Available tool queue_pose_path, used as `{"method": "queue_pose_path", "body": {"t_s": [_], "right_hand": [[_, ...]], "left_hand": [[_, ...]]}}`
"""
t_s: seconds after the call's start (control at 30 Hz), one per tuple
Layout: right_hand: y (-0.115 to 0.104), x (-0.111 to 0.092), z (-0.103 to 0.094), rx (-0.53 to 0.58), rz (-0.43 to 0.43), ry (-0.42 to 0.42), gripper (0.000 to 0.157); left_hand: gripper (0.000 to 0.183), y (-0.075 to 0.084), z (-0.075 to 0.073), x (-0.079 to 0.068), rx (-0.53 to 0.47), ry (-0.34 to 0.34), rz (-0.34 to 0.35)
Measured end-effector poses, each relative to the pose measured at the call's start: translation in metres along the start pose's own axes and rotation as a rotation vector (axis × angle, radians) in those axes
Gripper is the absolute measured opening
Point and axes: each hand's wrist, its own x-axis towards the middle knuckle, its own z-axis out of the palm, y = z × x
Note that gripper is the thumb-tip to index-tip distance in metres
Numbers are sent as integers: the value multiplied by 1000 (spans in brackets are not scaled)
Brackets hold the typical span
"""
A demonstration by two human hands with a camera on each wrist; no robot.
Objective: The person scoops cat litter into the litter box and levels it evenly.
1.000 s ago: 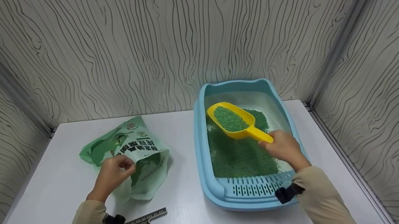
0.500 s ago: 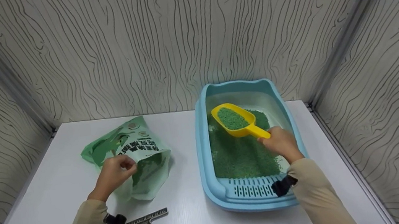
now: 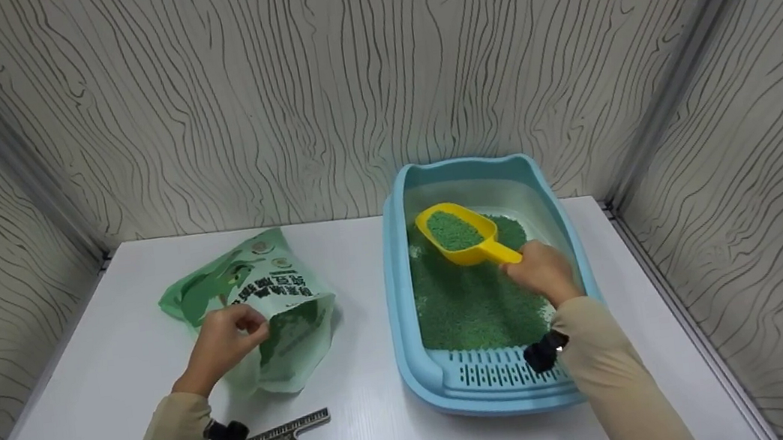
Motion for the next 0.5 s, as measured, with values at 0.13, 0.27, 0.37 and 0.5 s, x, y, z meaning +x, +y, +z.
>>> {"method": "queue_pose_path", "body": {"t_s": [0.13,0.27,0.37,0.5], "right_hand": [[-1,3,0,17,3,1,39],[-4,6,1,27,14,7,38],[-6,9,2,5,11,22,37],[-9,14,3,-22,19,41,35]], "left_hand": [[7,0,0,0,3,1,-5],[6,0,0,0,1,-5,-13],[6,0,0,1,-2,-4,-13],[6,0,-1,1,-4,-2,-8]]}}
